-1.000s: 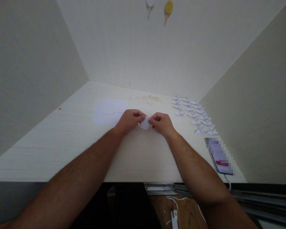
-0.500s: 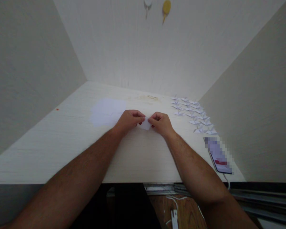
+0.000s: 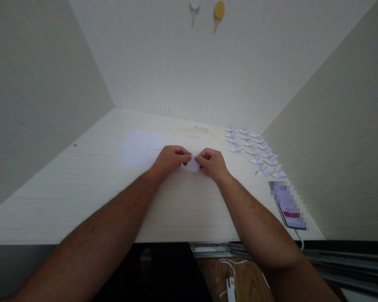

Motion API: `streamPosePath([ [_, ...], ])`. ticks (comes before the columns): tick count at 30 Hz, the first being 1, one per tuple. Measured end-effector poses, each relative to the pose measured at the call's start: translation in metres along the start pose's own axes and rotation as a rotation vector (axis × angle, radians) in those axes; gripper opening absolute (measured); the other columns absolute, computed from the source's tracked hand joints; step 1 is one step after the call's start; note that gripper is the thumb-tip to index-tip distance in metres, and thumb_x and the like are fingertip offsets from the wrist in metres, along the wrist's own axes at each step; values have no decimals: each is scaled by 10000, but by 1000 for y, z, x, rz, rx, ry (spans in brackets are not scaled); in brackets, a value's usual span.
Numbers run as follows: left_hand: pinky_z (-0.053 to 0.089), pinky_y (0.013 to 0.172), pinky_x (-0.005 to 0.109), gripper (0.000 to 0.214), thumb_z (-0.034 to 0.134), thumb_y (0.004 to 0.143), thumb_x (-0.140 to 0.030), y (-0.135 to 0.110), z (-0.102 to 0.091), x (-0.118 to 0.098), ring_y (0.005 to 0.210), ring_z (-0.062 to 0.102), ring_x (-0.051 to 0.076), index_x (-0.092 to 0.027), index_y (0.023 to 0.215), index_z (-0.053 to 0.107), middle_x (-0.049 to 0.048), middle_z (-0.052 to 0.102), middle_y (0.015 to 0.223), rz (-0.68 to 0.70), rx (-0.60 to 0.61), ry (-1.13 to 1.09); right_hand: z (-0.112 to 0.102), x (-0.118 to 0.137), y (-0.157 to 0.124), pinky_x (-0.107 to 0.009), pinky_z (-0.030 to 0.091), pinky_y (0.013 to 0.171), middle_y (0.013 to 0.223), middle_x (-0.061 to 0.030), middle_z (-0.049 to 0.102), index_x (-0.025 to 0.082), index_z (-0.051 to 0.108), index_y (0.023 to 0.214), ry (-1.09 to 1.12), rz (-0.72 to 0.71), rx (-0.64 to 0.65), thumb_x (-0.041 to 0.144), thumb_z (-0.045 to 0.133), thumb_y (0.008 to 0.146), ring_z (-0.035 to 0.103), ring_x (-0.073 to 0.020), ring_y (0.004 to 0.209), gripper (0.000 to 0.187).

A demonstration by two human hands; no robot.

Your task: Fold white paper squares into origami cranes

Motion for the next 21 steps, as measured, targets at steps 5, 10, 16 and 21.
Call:
streamPosePath([
  [5, 355, 500, 235, 85, 688, 665, -242, -2, 0, -4, 488, 483, 98, -160, 677, 708, 1, 623, 552, 2, -14, 10, 0, -1, 0, -228, 354, 465, 545, 23, 568, 190, 569, 619, -22, 7, -10, 319, 658, 702, 487, -101, 492, 178],
  [10, 372, 512, 233, 82, 680, 678, -237, -1, 0, -3, 497, 497, 102, -161, 673, 708, 2, 631, 555, 9, -11, 34, -1, 1, -1, -232, 349, 466, 544, 20, 565, 190, 568, 616, -26, -2, -16, 315, 654, 702, 486, -104, 494, 174],
  [16, 384, 524, 235, 91, 669, 689, -237, -2, -1, -6, 496, 502, 106, -165, 648, 706, 2, 632, 548, 23, -29, 65, -1, 1, 0, -231, 346, 468, 547, 19, 567, 190, 576, 622, -57, -20, -23, 328, 651, 709, 486, -105, 501, 180],
  [21, 383, 525, 236, 91, 655, 686, -226, -2, -1, -7, 493, 498, 108, -168, 647, 714, -5, 628, 541, 37, -35, 103, -1, 0, 0, -230, 344, 467, 549, 21, 568, 191, 573, 622, -63, -12, -25, 330, 648, 712, 482, -105, 503, 182],
])
Point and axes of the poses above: each hand's wrist, its own y-axis towards the middle knuckle, its own z-axis out of the palm, x = y × z, the point moved 9 cm from there along y, towards the middle knuckle
